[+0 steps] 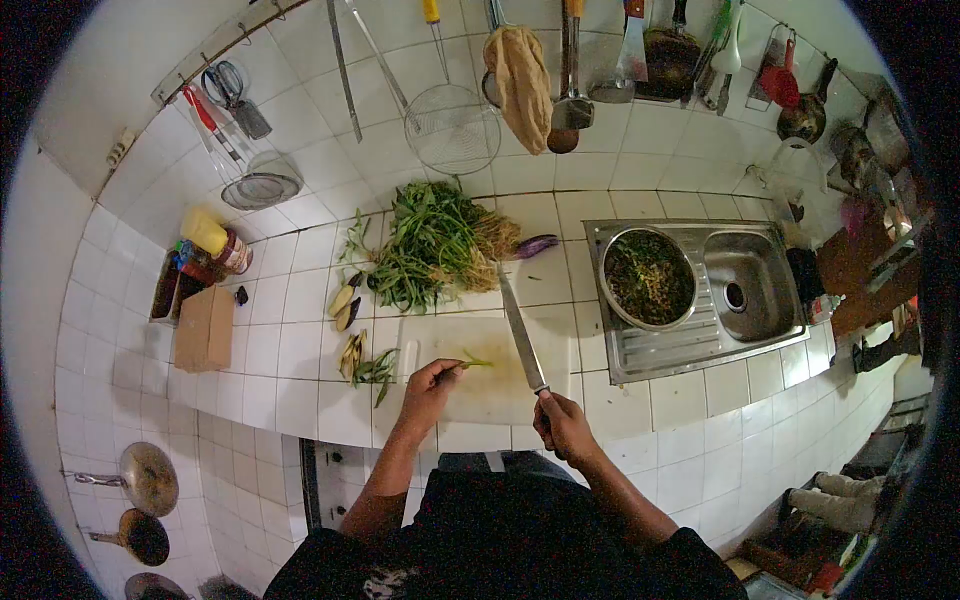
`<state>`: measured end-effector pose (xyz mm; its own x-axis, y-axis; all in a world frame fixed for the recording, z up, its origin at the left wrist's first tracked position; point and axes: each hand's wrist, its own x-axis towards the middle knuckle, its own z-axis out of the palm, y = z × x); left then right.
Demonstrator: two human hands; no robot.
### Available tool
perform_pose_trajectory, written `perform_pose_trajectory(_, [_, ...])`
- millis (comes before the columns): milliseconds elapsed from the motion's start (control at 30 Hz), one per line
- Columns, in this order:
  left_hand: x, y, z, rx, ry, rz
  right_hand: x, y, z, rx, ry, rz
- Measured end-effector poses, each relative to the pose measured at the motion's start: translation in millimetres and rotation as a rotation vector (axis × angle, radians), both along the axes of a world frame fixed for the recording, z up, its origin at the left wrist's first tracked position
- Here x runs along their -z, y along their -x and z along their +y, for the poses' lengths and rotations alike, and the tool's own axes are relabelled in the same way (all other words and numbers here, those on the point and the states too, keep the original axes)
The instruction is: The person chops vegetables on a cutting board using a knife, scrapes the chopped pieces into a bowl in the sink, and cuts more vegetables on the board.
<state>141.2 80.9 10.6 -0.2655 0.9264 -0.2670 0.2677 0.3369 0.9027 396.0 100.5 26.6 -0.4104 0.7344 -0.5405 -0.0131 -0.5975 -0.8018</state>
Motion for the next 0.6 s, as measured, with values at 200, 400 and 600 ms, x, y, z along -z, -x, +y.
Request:
perform_pose_trajectory(200, [-24.1, -23.2, -0.1, 0.063, -0.246, -0.112, -25.8, -4.5, -2.1, -0.032, -0.108, 0.044])
perform_pose_trajectory(400, [46.8, -3.1, 9.5, 0.256, -0.315, 0.339, -12.1, 2.0, -2.2, -0.048, -0.113, -0.006])
perform_pose_trajectory(600, [92.4, 18.6, -5.0, 0.297, -0.347, 0.653, 26.0, 7.3, -23.1, -0.104, -0.21, -0.186])
